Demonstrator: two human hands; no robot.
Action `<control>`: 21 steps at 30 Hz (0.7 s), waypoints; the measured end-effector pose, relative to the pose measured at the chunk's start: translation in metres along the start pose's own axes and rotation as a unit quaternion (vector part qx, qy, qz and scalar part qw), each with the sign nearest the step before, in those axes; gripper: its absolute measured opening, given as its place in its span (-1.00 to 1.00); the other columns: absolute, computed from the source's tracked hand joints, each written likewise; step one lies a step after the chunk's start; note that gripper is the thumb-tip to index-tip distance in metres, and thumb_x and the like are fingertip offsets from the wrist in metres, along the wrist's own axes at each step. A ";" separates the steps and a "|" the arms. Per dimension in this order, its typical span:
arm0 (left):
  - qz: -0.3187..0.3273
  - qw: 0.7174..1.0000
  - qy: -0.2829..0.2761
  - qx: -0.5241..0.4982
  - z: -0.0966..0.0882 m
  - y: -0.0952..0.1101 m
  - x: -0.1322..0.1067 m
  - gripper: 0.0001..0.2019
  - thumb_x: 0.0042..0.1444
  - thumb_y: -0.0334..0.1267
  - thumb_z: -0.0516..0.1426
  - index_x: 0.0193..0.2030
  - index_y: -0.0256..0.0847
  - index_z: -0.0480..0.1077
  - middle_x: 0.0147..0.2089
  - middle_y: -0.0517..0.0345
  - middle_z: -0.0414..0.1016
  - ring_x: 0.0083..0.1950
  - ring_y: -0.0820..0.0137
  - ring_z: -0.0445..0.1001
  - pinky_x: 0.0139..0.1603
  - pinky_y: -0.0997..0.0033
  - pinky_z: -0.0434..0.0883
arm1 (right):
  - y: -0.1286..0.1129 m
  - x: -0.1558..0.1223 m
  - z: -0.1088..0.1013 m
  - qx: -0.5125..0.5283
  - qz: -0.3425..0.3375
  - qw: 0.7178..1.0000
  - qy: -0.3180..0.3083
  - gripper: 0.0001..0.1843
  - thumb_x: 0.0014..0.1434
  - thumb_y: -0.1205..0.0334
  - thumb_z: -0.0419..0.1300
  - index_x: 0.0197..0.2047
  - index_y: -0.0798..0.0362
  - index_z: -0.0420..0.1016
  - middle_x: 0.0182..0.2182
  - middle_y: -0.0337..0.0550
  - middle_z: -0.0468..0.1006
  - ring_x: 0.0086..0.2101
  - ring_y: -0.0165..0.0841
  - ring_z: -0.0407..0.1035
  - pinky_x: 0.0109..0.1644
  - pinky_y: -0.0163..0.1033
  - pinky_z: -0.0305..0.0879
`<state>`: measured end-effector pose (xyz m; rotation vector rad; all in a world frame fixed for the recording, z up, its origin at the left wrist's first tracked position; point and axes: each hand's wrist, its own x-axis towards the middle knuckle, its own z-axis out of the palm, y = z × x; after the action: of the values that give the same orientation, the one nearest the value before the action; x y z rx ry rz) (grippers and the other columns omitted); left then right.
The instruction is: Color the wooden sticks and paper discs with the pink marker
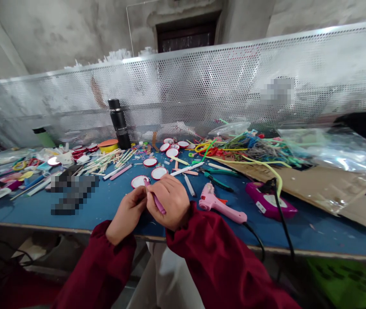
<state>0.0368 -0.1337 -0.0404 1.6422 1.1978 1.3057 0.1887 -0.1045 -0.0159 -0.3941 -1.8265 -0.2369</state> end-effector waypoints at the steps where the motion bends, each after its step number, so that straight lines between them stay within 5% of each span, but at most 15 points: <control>1: -0.001 1.000 0.000 0.002 0.000 0.000 0.000 -0.87 0.18 -0.21 0.12 -0.35 -0.19 0.34 -0.40 0.19 0.42 -0.25 0.37 0.39 -0.14 0.42 0.34 | 0.000 0.000 0.000 -0.001 0.001 1.000 0.000 -0.86 0.15 0.42 0.15 -0.24 0.00 0.43 -0.43 -0.14 0.56 -0.37 -0.26 0.46 -0.07 -0.04 0.45; 21: 0.010 1.000 -0.006 -0.006 0.000 0.000 -0.001 -0.90 0.23 -0.24 0.09 -0.22 -0.21 0.39 -0.38 0.21 0.42 -0.32 0.42 0.37 -0.20 0.45 0.34 | 0.001 0.001 -0.001 -0.008 0.008 1.000 0.005 -0.87 0.14 0.42 0.14 -0.28 0.01 0.41 -0.45 -0.14 0.53 -0.38 -0.26 0.43 -0.07 -0.04 0.43</control>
<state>0.0371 -0.1343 -0.0404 1.6562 1.1675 1.3103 0.1895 -0.1038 -0.0147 -0.4171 -1.8128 -0.2423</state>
